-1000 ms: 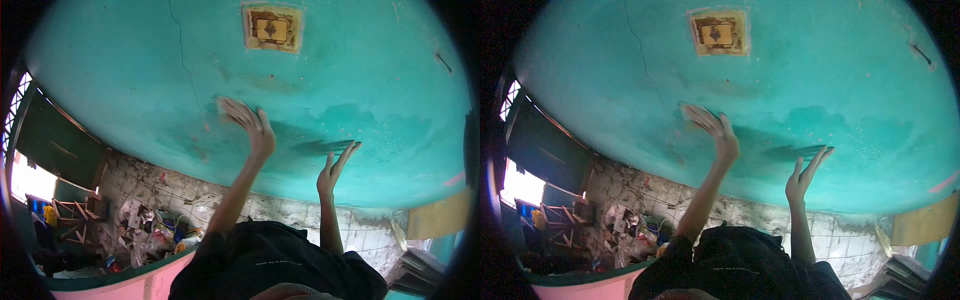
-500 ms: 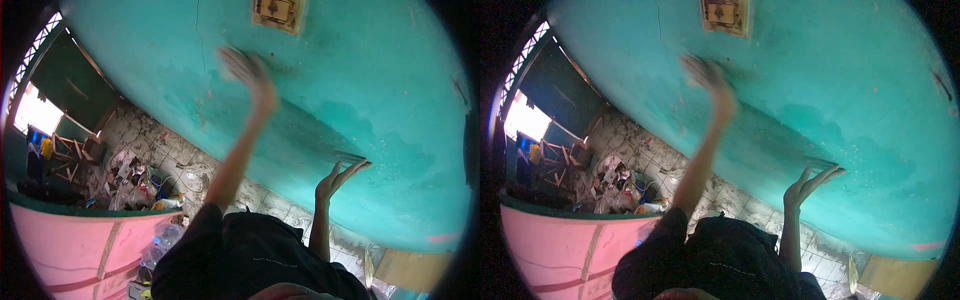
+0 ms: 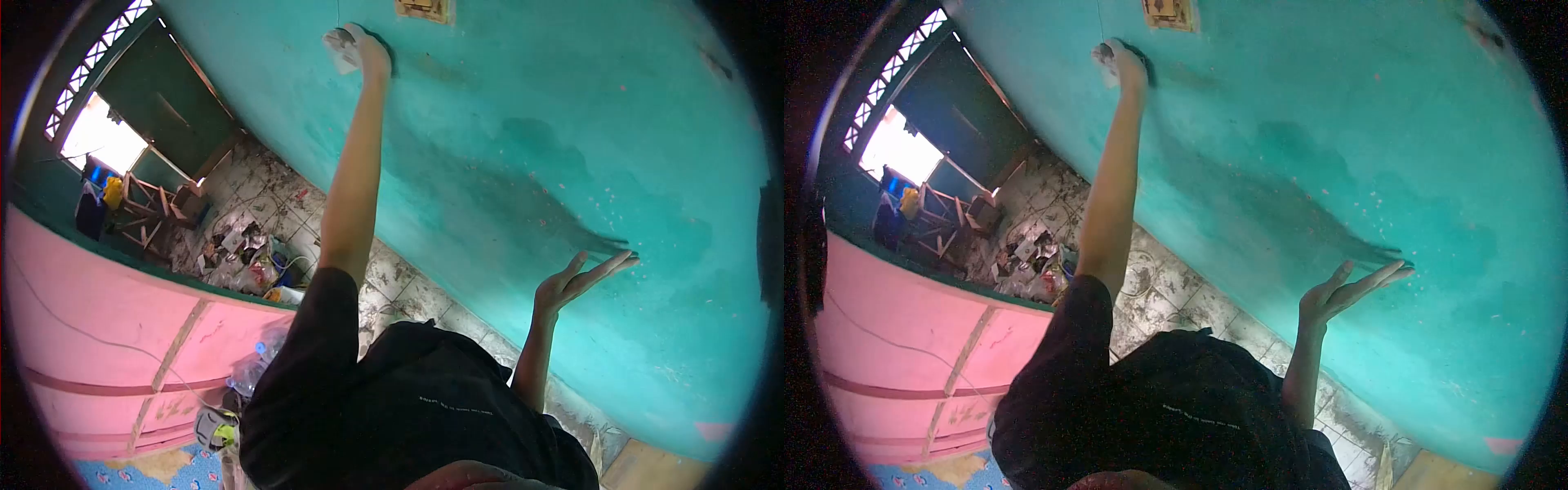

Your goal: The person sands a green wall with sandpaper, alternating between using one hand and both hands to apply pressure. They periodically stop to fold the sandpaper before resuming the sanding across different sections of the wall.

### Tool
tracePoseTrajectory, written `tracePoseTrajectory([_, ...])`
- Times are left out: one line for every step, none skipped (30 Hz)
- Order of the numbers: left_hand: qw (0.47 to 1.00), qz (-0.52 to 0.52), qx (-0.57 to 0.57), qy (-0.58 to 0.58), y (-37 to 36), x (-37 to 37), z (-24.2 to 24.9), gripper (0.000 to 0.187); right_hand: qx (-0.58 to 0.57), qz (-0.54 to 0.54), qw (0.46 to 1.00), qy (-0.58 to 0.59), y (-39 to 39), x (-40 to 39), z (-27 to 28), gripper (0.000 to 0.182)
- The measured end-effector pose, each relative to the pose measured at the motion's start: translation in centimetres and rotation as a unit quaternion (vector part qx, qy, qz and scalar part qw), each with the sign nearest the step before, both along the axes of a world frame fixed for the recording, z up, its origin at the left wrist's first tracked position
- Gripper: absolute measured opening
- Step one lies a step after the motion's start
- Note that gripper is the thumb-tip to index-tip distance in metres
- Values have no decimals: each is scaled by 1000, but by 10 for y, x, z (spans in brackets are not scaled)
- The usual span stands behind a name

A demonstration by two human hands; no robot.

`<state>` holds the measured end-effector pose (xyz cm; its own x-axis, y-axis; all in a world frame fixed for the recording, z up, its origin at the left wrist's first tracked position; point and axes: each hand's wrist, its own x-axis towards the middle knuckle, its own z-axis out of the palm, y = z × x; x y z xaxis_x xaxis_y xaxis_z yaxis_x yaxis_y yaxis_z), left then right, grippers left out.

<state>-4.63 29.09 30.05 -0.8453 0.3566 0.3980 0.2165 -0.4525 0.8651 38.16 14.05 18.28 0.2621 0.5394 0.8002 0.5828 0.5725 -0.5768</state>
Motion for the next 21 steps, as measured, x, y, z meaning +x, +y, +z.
tracePoseTrajectory([1000,3,1,5,-6,20,-6,77,1,3,1000,5,-2,5,-2,66])
tracePoseTrajectory([996,62,2,70,-5,53,-17,77,1,9,1000,9,0,8,-4,66])
tracePoseTrajectory([984,120,6,134,-6,87,-20,77,4,14,1000,13,4,9,-3,66])
tracePoseTrajectory([983,121,13,138,-9,116,-19,77,10,14,1000,17,8,10,0,66])
tracePoseTrajectory([985,104,-28,131,-16,146,-17,77,11,7,1000,11,9,10,2,65])
tracePoseTrajectory([986,88,-72,121,-25,175,-16,77,10,0,1000,2,9,12,3,65])
tracePoseTrajectory([985,72,-115,109,-32,197,-15,77,11,4,1000,-1,10,15,4,65])
tracePoseTrajectory([981,55,-158,95,-34,208,-16,77,7,9,1000,-14,10,20,4,65])
tracePoseTrajectory([990,66,-103,70,-23,168,-6,75,0,13,1000,-28,9,26,3,65])
tracePoseTrajectory([995,77,-47,47,-13,107,11,74,-1,16,999,-30,9,31,3,65])
tracePoseTrajectory([998,19,-56,-1,-24,71,33,74,-4,24,999,-27,8,37,1,65])
tracePoseTrajectory([996,-39,-65,-49,-34,54,48,74,-8,31,999,-25,5,42,-1,66])
tracePoseTrajectory([996,-37,-63,-48,-31,63,40,74,-5,34,999,-23,6,44,-2,66])
tracePoseTrajectory([998,21,-53,20,-23,86,23,74,-10,32,999,-33,8,45,-3,67])
tracePoseTrajectory([992,78,-43,84,-17,117,5,74,-16,29,998,-44,9,46,-4,69])
tracePoseTrajectory([989,86,-48,111,-18,169,-14,74,-11,31,999,-43,11,46,-6,69])
tracePoseTrajectory([985,57,-113,116,-35,229,-20,76,-24,16,999,-45,13,44,-8,70])
tracePoseTrajectory([976,29,-179,119,-50,265,-19,77,-39,0,998,-49,15,42,-11,71])
tracePoseTrajectory([977,28,-178,117,-45,255,-16,77,-38,0,998,-51,17,42,-13,71])
tracePoseTrajectory([983,49,-148,92,-35,232,-11,79,-53,4,997,-50,17,46,-16,72])
tracePoseTrajectory([988,69,-116,71,-23,200,-3,82,-66,7,997,-45,18,48,-17,73])
